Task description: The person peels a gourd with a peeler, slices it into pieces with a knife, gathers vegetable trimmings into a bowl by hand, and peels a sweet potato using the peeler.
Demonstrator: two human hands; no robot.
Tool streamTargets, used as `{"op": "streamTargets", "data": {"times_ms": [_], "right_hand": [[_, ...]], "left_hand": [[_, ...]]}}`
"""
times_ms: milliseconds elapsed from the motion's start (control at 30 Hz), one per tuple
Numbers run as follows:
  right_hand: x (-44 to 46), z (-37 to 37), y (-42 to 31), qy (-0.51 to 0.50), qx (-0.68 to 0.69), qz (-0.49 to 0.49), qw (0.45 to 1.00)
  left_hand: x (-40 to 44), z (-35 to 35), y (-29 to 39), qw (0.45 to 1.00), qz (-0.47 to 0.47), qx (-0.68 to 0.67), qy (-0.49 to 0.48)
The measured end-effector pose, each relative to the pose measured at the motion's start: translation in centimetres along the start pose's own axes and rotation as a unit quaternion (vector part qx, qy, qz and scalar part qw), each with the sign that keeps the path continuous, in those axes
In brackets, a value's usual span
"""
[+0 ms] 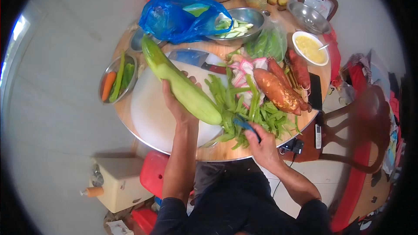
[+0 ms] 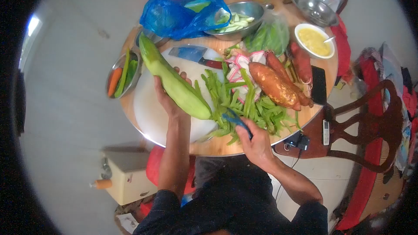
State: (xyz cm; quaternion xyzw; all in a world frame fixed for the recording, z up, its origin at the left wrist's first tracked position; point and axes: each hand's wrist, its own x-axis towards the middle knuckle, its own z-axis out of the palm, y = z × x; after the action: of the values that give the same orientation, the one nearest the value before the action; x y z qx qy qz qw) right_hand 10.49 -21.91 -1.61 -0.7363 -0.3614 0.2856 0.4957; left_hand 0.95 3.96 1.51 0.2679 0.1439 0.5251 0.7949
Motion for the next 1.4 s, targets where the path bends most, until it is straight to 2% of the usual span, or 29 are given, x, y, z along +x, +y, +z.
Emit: {"op": "streamTargets", "data": {"times_ms": [33,100,133,167,200,233,300,367,400,433,500,567,633,800,900,967,1033,1100,1200,1233,1300,1333,1400], "right_hand": [[0.4,0.0,-0.3,0.001,-0.002,-0.003,1.000],[1.9,1.1,-1.8,0.036,0.183,-0.032,0.982],[2.4,2.0,-2.5,0.020,0.239,-0.009,0.971],[2.5,2.8,-3.6,0.016,0.240,-0.014,0.971],[2.5,3.3,-5.1,0.003,0.217,-0.020,0.976],[2.5,3.6,-6.0,-0.010,0.193,-0.027,0.981],[2.5,5.0,-4.9,-0.009,0.152,-0.042,0.987],[2.2,6.1,-3.9,0.099,0.085,-0.148,0.980],[2.2,6.2,-3.5,0.132,0.027,-0.175,0.975],[2.2,6.0,-3.3,0.131,0.027,-0.175,0.976],[2.2,5.3,-3.1,0.101,-0.067,-0.218,0.969],[2.6,3.5,-3.5,0.090,-0.055,-0.212,0.972],[3.1,2.0,-4.9,0.076,-0.048,-0.200,0.976],[7.7,0.9,-9.8,0.121,-0.176,-0.288,0.934],[9.6,1.8,-10.7,0.158,-0.201,-0.300,0.919],[9.2,2.4,-10.1,0.164,-0.226,-0.309,0.909],[7.8,2.9,-9.4,0.169,-0.250,-0.316,0.900],[5.3,2.8,-8.3,0.099,-0.243,-0.249,0.932],[1.1,2.0,-5.8,0.043,-0.215,-0.230,0.948],[-0.3,1.5,-4.7,0.042,-0.216,-0.229,0.948],[-2.0,0.2,-3.4,-0.036,-0.240,-0.182,0.953],[-2.2,-0.5,-3.4,-0.033,-0.238,-0.179,0.954],[-2.1,-2.0,-4.5,-0.140,-0.175,-0.084,0.971]], "left_hand": [[0.0,-0.2,-0.4,1.000,0.001,-0.003,-0.002],[-0.3,-0.5,-1.2,0.995,-0.031,-0.073,-0.059],[-0.5,-0.2,-1.5,0.995,-0.026,-0.073,-0.060],[-0.7,0.1,-1.9,0.988,-0.040,-0.101,-0.108],[-1.0,0.5,-2.1,0.978,-0.053,-0.128,-0.155],[-1.4,0.8,-2.1,0.978,-0.046,-0.128,-0.156],[-2.3,1.2,-2.1,0.989,-0.056,-0.080,-0.109],[-2.1,1.0,-2.0,0.990,-0.038,-0.053,-0.123],[-2.2,1.1,-1.5,0.993,-0.062,0.026,-0.092],[-2.4,1.2,-1.2,0.989,-0.085,0.103,-0.059],[-2.5,0.7,-0.9,0.990,-0.077,0.105,-0.060],[-2.0,-0.9,-1.1,0.985,-0.102,0.044,-0.134],[-2.3,-0.9,-1.3,0.987,-0.095,0.049,-0.122],[-3.3,-1.0,-2.5,0.984,-0.125,0.065,-0.109],[-3.8,0.8,-2.3,0.988,-0.096,0.067,-0.097],[-3.5,0.7,-2.2,0.987,-0.043,0.111,-0.113],[-3.5,0.3,-1.5,0.986,-0.046,0.121,-0.105],[-3.2,-0.3,-1.5,0.985,-0.052,0.129,-0.103],[-2.9,-2.1,-1.7,0.980,-0.054,0.173,-0.076],[-2.6,-2.2,-1.6,0.984,-0.071,0.151,-0.062],[-2.1,-2.1,-1.5,0.987,-0.088,0.127,-0.048],[-1.9,-1.9,-1.5,0.987,-0.094,0.119,-0.054],[-1.7,-2.2,-1.4,0.986,-0.101,0.114,-0.060]]}}
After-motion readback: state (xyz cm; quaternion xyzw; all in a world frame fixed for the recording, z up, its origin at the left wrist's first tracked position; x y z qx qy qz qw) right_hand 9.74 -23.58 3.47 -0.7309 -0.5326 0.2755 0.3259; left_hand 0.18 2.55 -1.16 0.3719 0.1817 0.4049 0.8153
